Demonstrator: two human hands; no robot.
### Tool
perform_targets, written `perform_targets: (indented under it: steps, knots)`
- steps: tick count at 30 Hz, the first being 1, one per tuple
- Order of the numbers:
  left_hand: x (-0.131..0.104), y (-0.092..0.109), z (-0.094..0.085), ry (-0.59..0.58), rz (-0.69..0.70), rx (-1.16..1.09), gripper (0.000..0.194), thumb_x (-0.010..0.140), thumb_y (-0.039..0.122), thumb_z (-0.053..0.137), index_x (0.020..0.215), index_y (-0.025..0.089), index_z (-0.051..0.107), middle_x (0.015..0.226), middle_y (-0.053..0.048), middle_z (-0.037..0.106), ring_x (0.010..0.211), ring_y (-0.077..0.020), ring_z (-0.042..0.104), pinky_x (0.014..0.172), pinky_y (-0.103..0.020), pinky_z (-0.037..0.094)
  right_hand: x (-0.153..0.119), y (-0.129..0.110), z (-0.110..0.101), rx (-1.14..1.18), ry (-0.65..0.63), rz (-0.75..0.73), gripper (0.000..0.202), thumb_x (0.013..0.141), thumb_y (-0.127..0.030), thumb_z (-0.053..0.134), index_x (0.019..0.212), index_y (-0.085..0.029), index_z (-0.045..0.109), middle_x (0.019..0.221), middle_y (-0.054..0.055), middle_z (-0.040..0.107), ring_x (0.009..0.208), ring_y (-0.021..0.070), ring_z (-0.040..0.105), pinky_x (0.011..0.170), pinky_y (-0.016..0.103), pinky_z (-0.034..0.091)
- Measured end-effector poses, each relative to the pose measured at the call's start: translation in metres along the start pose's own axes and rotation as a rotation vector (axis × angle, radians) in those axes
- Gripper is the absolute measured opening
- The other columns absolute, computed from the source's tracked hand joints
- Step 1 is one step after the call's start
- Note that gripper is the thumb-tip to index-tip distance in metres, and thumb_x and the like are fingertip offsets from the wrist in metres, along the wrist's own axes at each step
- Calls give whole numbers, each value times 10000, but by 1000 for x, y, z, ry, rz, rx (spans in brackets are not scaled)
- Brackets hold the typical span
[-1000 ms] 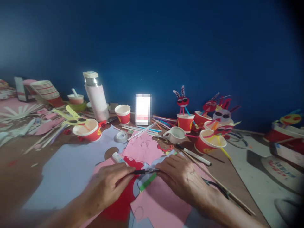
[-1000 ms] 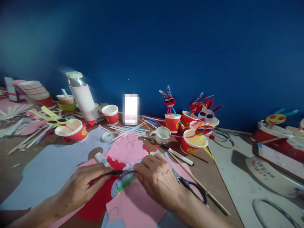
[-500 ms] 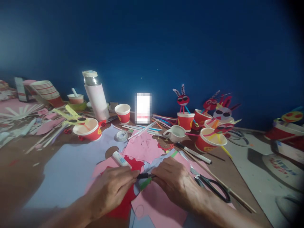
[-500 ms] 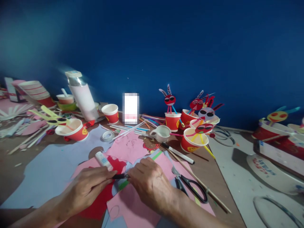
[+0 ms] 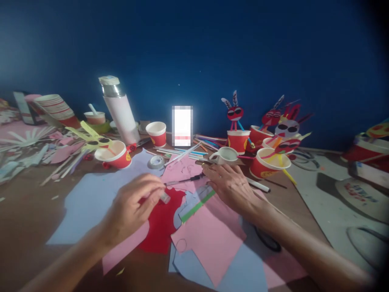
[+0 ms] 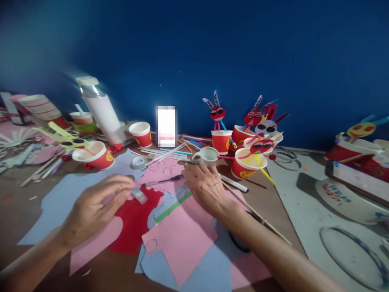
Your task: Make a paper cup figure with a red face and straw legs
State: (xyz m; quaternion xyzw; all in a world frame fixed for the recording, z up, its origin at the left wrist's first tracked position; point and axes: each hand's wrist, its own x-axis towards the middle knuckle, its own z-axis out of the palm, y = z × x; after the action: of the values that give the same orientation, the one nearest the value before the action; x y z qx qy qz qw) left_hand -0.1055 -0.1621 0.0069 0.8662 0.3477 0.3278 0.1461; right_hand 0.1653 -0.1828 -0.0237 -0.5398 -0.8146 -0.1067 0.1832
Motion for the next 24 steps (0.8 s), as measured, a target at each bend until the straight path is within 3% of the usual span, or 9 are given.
perform_targets:
  steps: [4,7,12,16,20,24]
  knots:
    - [-12,14,11,-442,-248,-86,252,898,188,439,726,190,623,727,10,609,654,-119,569,628,-241,442,-18,0,-6,-28,-84,-54,250,875,-89,523,1040,-230,649,1097,75,649,951,248,576,759,370,352]
    - [-18,25,21,-595,-339,-12,219,853,225,498,671,190,616,693,14,587,600,-122,540,564,-241,389,-37,-11,-16,47,-125,-121,244,870,-52,484,945,-208,656,970,72,671,877,228,580,760,369,352]
    - [-16,37,26,-637,-386,88,103,716,271,649,660,206,593,659,20,599,620,-160,552,532,-243,336,-59,-29,-22,139,-141,-113,223,892,-80,452,926,-182,647,817,56,652,775,210,576,704,353,341]
    - [-12,39,27,-642,-376,102,116,753,196,567,638,196,581,683,3,616,617,-157,568,529,-236,337,-63,-29,-20,159,-157,-89,200,877,-91,478,901,-182,655,799,52,634,749,194,561,692,334,339]
    - [-10,39,29,-672,-341,80,196,758,118,477,596,187,562,650,2,615,596,-145,562,537,-234,339,-51,-17,-24,154,-99,-98,208,878,-80,486,914,-187,662,803,47,639,776,192,558,720,333,340]
    - [-10,44,29,-727,-300,38,254,806,150,459,563,184,524,584,11,573,553,-134,522,507,-237,314,-20,-6,-24,60,-85,-54,160,887,-122,534,900,-193,676,889,54,645,817,193,566,718,320,352]
